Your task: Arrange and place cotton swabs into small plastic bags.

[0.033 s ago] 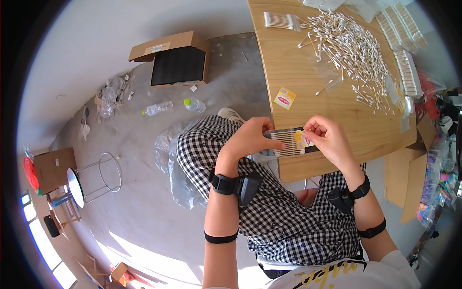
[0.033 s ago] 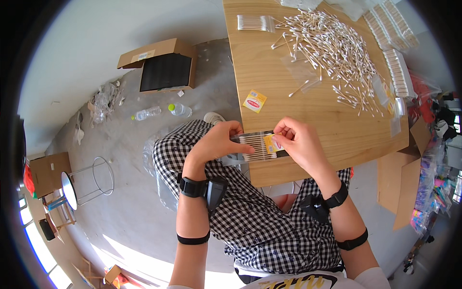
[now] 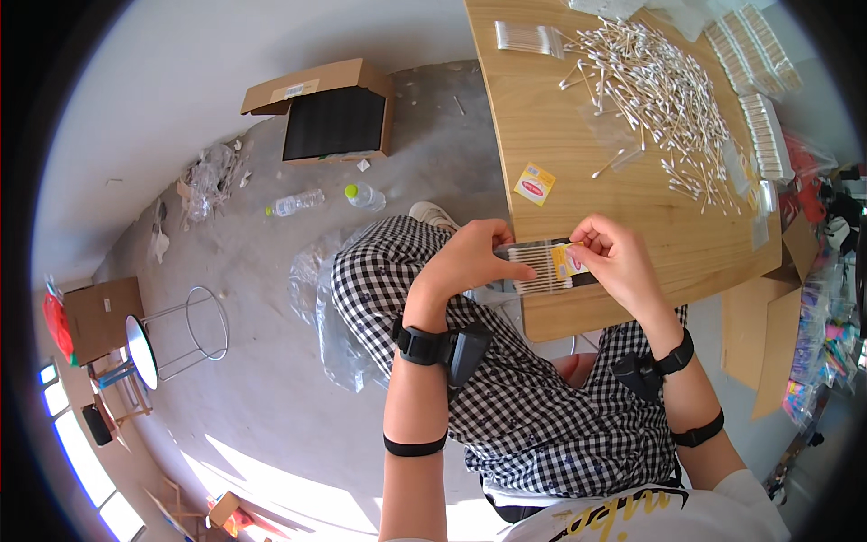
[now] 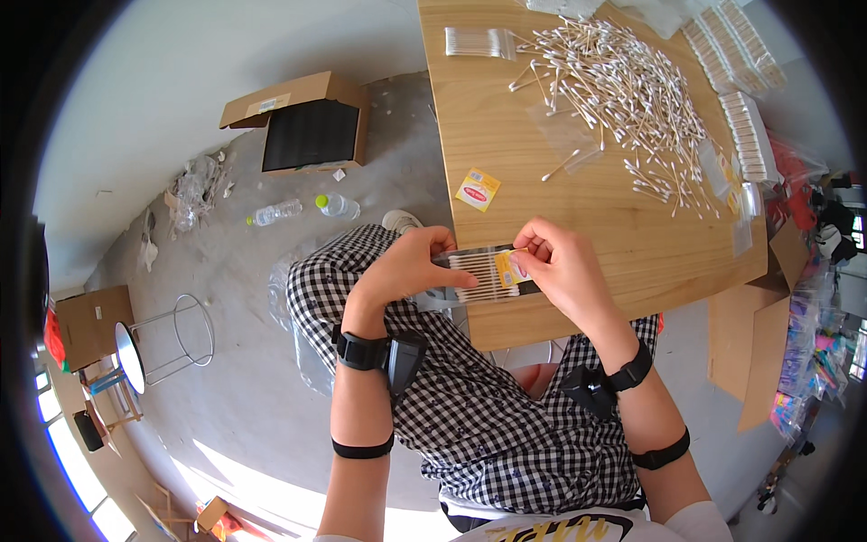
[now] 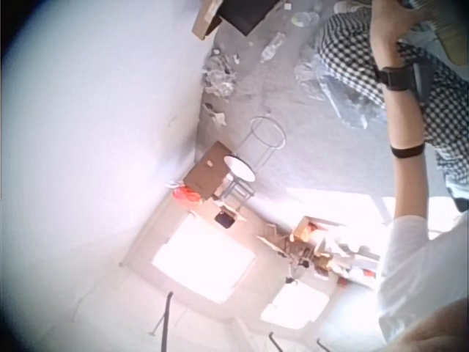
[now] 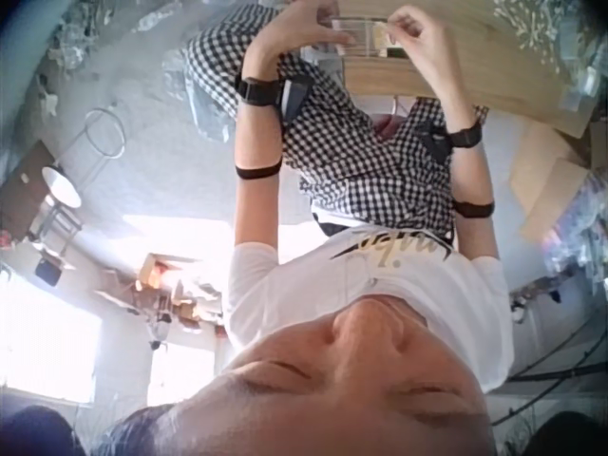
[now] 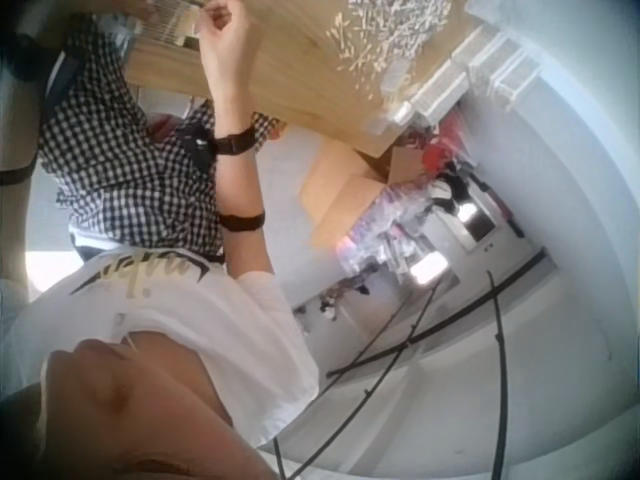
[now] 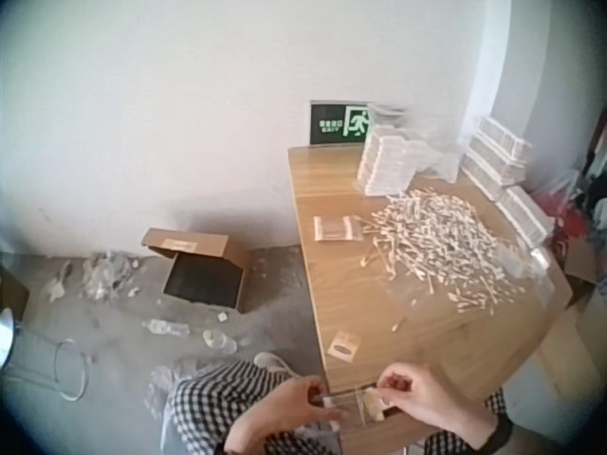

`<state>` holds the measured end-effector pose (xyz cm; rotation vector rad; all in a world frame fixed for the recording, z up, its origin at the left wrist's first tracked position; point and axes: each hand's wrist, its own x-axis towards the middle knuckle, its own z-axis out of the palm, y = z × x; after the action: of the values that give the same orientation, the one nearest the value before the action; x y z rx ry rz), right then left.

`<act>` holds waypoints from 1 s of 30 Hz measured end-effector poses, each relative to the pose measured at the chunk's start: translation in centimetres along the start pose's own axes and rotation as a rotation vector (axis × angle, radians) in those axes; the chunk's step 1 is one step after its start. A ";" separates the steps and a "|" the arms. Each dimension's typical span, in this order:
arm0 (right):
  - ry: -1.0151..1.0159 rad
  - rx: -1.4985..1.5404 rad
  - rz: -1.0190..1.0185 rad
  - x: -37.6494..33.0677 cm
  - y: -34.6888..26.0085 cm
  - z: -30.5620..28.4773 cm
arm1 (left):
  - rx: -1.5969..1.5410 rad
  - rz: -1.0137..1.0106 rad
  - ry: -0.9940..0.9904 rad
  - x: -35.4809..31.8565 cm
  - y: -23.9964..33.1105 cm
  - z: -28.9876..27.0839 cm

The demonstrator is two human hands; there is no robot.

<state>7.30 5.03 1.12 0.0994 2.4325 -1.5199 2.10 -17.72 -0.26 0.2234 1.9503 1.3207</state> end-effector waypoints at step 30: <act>0.215 0.009 0.006 -1.7 -1.1 3.6 | 0.029 0.025 -0.009 0.3 -0.3 0.0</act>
<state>9.39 1.42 1.07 0.2863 2.5861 -1.5914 1.95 -17.72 -0.61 0.2677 1.9661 1.3060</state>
